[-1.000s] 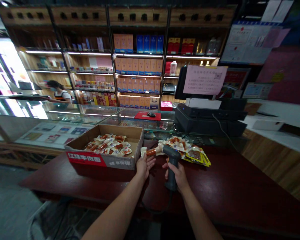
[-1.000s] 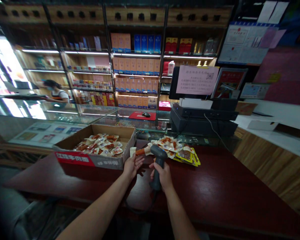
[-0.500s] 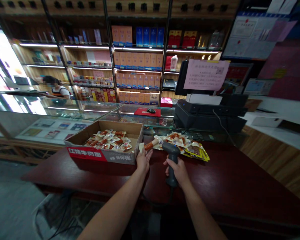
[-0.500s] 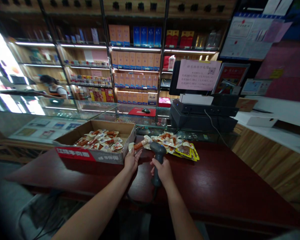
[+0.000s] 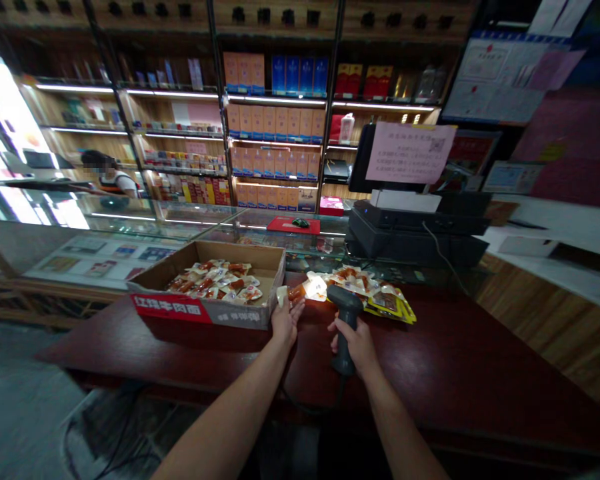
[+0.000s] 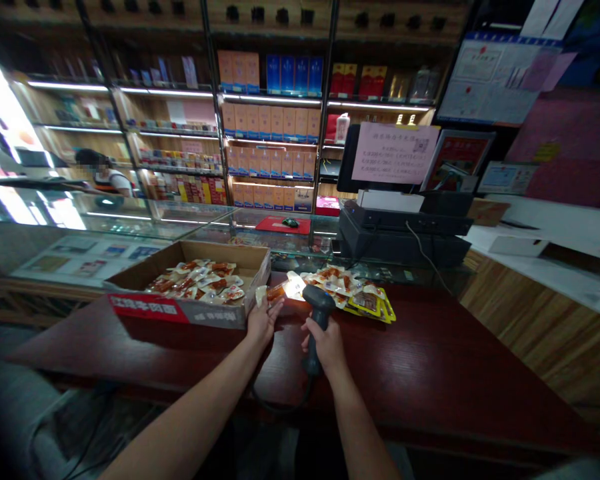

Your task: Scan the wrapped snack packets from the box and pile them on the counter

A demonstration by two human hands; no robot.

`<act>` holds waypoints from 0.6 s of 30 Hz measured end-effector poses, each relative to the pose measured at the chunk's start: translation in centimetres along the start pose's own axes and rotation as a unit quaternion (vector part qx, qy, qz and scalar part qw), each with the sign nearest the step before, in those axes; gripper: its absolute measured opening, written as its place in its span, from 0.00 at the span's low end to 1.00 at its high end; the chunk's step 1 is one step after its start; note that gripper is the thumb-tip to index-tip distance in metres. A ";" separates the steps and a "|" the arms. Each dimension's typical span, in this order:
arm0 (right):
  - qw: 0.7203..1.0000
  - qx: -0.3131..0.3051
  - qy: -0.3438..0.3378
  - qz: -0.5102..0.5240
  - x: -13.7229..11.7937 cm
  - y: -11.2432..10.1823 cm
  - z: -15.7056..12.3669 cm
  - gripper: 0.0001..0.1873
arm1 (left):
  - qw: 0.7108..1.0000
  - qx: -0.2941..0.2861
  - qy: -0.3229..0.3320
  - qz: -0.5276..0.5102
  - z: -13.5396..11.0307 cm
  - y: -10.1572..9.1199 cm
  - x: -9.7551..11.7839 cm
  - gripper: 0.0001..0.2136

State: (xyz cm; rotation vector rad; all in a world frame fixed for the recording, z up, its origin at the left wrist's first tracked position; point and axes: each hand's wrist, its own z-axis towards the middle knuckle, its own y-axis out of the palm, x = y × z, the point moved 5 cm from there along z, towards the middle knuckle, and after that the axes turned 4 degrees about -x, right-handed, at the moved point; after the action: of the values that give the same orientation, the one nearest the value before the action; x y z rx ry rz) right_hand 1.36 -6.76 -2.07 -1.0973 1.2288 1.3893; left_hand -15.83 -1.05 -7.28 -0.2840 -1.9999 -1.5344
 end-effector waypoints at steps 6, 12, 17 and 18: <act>0.999 0.019 -0.005 0.025 -0.5 -1.3 0.3 0.19 | 0.998 0.051 -0.031 0.013 0.3 0.5 -0.5 0.05; 0.998 0.058 -0.011 0.001 -2.5 -5.5 0.3 0.17 | 0.992 0.012 -0.089 0.087 -1.0 6.6 -3.0 0.02; 0.996 0.089 -0.017 -0.026 -4.3 -10.2 0.1 0.17 | 0.982 -0.017 -0.157 0.099 -2.7 12.0 -8.8 0.07; 0.995 0.098 -0.018 -0.028 -4.6 -11.1 0.1 0.17 | 0.982 -0.022 -0.165 0.093 -2.9 12.9 -10.1 0.07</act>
State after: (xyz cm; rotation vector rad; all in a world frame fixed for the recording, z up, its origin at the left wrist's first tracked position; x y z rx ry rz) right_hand 13.02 -6.59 0.88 -0.9600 1.2702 1.2131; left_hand -0.31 2.06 -2.20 -0.7660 -2.1181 -1.4880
